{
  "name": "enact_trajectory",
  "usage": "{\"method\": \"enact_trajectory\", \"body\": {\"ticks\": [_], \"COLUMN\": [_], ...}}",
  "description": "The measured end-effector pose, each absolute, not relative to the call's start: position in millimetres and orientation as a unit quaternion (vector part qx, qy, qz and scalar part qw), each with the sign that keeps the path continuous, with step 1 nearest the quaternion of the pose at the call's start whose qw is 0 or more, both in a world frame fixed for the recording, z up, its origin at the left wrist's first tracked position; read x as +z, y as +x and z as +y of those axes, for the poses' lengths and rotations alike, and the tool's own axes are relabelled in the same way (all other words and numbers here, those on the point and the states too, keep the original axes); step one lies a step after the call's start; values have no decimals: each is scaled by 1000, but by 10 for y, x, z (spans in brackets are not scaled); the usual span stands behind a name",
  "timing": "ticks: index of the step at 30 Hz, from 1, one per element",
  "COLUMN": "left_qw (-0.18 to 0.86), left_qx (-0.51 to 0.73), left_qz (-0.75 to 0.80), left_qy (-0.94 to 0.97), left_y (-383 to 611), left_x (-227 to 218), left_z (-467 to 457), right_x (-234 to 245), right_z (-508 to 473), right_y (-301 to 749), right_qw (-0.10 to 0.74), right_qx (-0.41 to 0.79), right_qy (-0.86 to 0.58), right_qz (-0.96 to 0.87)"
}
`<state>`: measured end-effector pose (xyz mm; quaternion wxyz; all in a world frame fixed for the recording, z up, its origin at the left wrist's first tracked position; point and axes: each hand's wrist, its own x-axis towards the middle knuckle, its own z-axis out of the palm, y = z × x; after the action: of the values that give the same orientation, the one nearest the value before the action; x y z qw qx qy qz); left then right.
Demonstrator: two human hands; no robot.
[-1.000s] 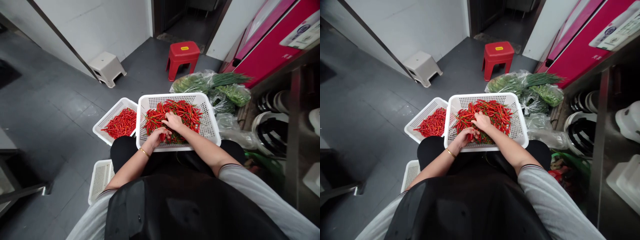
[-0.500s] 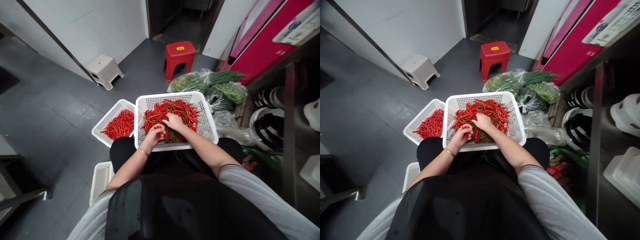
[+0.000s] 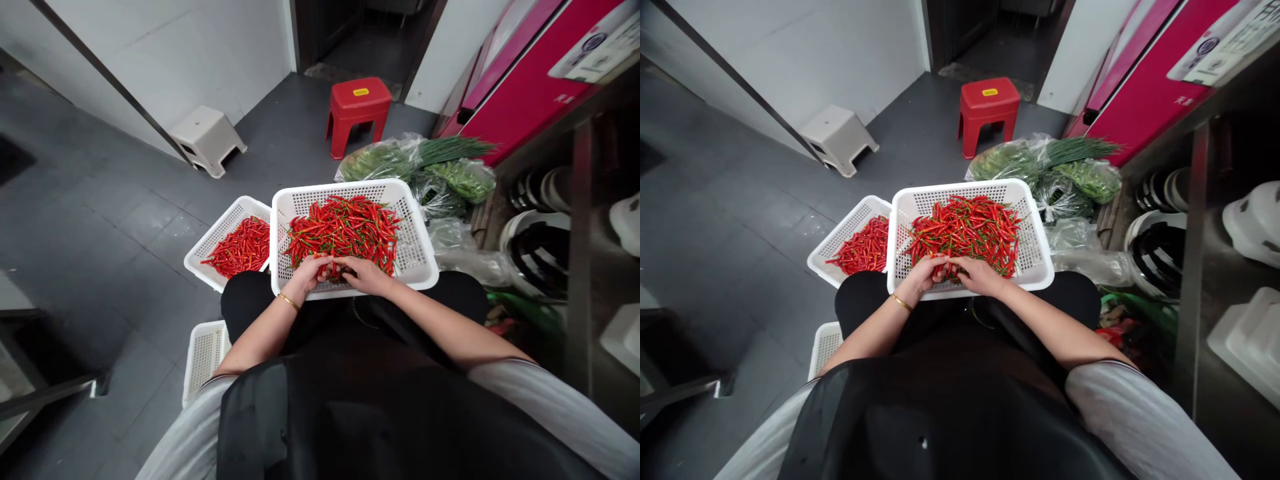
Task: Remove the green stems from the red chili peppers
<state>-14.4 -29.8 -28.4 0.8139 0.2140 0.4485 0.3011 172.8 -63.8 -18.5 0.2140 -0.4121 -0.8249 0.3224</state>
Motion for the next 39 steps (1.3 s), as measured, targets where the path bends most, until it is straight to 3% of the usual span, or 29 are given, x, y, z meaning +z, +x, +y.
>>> {"method": "enact_trajectory", "body": {"ticks": [6,10,15,20,24,28,30,34,36,39], "left_qw": [821,808,800,749,715,755,787,828,829,816], "left_qx": [298,277,281,369,418,442,424,338,312,306], "left_qz": [403,386,385,418,432,371,335,291,301,356], "left_qy": [272,350,366,359,356,312,299,340,354,337], "left_y": [-206,-141,-90,-86,-5,42,16,-89,-120,-118], "left_x": [-144,-27,73,215,371,477,484,438,405,340], "left_z": [-350,-415,-417,-302,-140,-48,-68,-189,-239,-284], "right_x": [-87,-45,94,175,211,368,478,602,577,468], "right_z": [-437,-296,-248,-219,-49,118,125,9,-66,-163], "right_y": [1740,1722,1561,1389,1334,1392,1459,1580,1585,1521], "right_qw": [280,253,261,389,428,482,469,358,349,371], "right_qx": [477,605,513,362,438,427,486,585,529,346], "right_qy": [-462,-528,-488,-544,-534,-499,-455,-393,-436,-513], "right_qz": [-693,-540,-656,-650,-583,-580,-580,-612,-639,-692]}}
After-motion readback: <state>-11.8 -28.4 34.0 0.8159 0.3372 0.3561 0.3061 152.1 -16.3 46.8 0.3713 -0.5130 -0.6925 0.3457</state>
